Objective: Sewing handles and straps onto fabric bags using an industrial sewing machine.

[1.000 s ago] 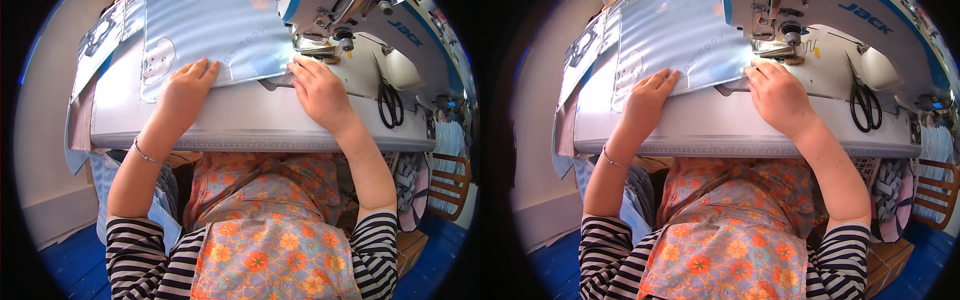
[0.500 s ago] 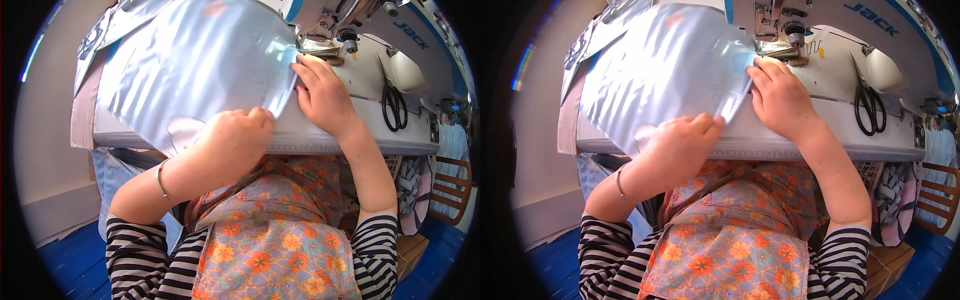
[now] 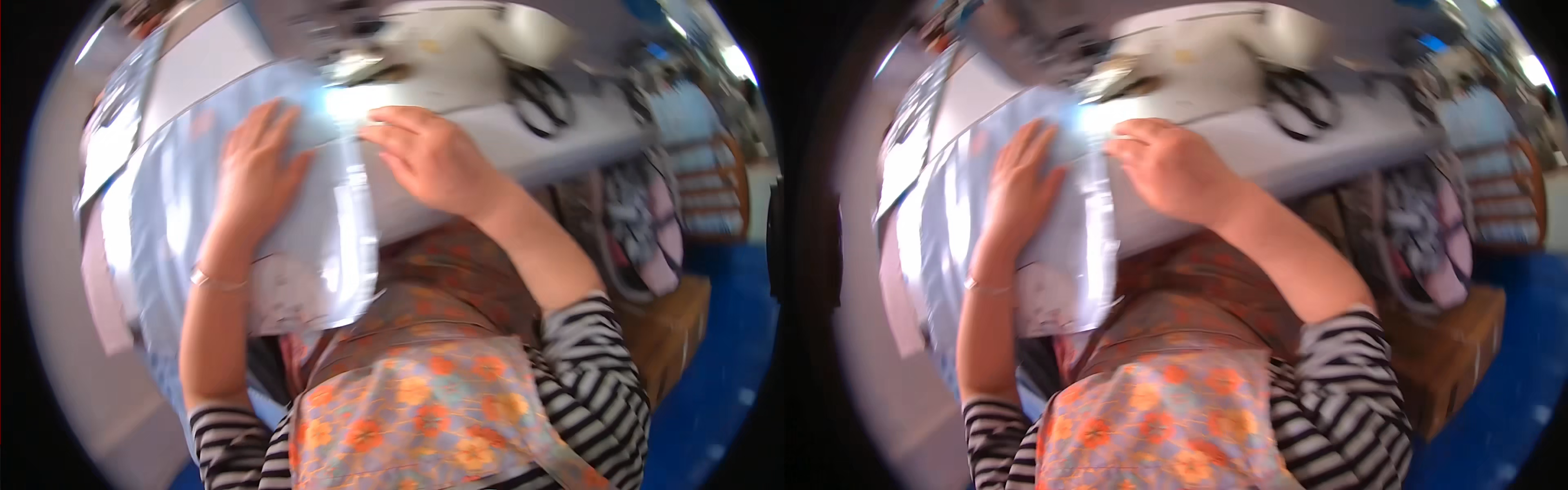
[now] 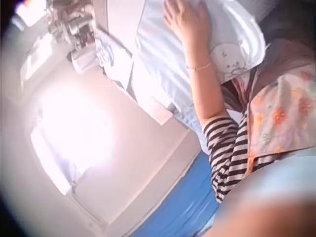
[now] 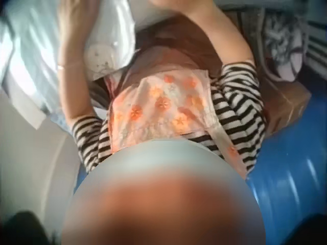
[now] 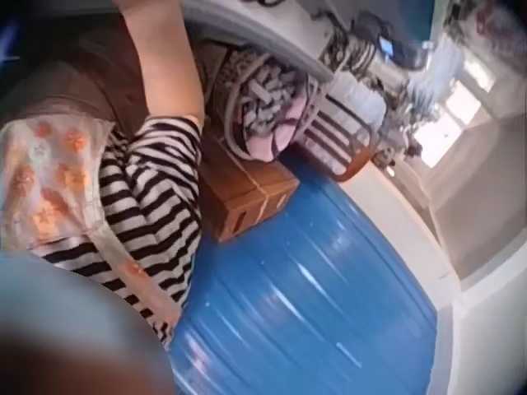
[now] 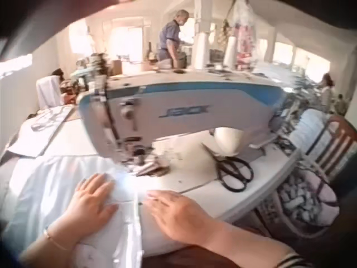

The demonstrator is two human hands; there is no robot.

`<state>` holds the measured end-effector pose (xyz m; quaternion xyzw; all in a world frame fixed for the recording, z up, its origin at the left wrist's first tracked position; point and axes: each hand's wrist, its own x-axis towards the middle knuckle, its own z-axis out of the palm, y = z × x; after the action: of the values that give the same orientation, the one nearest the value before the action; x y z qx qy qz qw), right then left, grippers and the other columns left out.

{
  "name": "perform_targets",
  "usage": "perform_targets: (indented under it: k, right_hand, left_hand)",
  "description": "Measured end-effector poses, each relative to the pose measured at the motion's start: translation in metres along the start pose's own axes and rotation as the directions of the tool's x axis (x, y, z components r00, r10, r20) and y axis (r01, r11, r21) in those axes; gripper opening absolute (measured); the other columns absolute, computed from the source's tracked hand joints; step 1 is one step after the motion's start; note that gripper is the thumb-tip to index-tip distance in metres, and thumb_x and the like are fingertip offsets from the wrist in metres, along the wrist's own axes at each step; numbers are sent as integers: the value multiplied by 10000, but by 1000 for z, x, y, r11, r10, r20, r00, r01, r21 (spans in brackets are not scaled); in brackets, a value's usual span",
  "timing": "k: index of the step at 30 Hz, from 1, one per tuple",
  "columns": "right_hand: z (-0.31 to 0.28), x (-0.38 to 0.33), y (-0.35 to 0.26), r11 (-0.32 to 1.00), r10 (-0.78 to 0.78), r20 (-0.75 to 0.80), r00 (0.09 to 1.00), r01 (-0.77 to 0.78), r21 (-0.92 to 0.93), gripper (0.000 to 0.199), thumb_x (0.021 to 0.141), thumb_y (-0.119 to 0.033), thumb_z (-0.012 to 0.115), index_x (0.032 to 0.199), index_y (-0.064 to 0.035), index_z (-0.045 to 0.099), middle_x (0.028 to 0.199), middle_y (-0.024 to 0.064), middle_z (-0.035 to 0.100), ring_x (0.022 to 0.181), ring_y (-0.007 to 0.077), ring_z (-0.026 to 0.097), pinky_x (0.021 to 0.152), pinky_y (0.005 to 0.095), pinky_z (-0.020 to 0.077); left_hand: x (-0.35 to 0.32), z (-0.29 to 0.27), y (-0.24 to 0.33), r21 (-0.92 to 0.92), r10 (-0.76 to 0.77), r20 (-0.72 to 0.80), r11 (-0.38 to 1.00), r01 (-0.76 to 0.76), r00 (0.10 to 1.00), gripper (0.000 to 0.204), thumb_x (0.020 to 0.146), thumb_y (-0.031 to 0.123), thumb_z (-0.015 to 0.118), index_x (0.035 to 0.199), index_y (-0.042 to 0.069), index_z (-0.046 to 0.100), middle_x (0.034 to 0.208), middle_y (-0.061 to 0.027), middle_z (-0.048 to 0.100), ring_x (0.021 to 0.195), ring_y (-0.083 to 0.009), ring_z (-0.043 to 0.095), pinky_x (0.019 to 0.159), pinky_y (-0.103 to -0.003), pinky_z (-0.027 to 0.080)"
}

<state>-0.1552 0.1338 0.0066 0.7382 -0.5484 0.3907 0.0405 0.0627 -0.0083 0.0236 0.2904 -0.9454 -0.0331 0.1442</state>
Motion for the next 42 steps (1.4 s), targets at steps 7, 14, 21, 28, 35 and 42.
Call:
perform_targets:
  k: [7,14,21,28,35,42]
  right_hand:
    - [-174,-181,44,564,495,-605,623,-760,-322,105,898,-72,678,988,-24,697,872,91,690,775,163,644,705,291,501]
    - [-265,-293,100,219,833,-374,407,-864,-453,214,866,-217,681,1010,-63,714,980,146,717,931,328,687,804,394,535]
    - [-270,-290,137,-57,918,-348,191,-805,-590,266,812,-344,696,934,-109,720,961,138,722,912,340,682,805,433,529]
    - [-334,-251,108,616,771,-599,216,-491,616,126,909,-135,669,954,-18,657,816,14,640,778,126,624,720,268,502]
    - [-255,-109,-40,732,670,-422,611,-636,244,201,917,-3,577,1074,-46,694,953,0,694,830,64,611,714,194,482]
    - [-128,-61,-82,817,249,-112,962,-146,557,222,864,105,575,1053,2,628,1033,111,678,942,143,644,814,280,519]
  left_hand:
    - [-41,-26,11,-187,91,9,978,-88,996,419,890,52,592,1309,36,602,1447,-161,518,1394,-358,425,1155,-464,316]
    - [-75,-39,48,-213,131,69,970,-114,989,422,863,4,588,1281,50,620,1428,-151,537,1390,-373,434,1132,-479,351]
    - [-91,-48,54,-200,85,38,977,-76,996,399,880,6,573,1275,40,621,1429,-158,537,1377,-366,454,1126,-479,358]
    - [-97,-60,57,-253,74,38,966,-62,997,406,900,-1,544,1297,31,620,1439,-161,534,1381,-338,458,1150,-459,330]
    - [-47,-43,139,-629,246,-97,736,-251,964,437,862,-36,578,1299,-24,592,1354,-223,581,1275,-367,556,1074,-449,422]
    - [-40,-50,186,-915,17,401,-28,402,916,356,929,63,655,1269,-20,590,1047,-73,683,988,-133,639,893,-279,510]
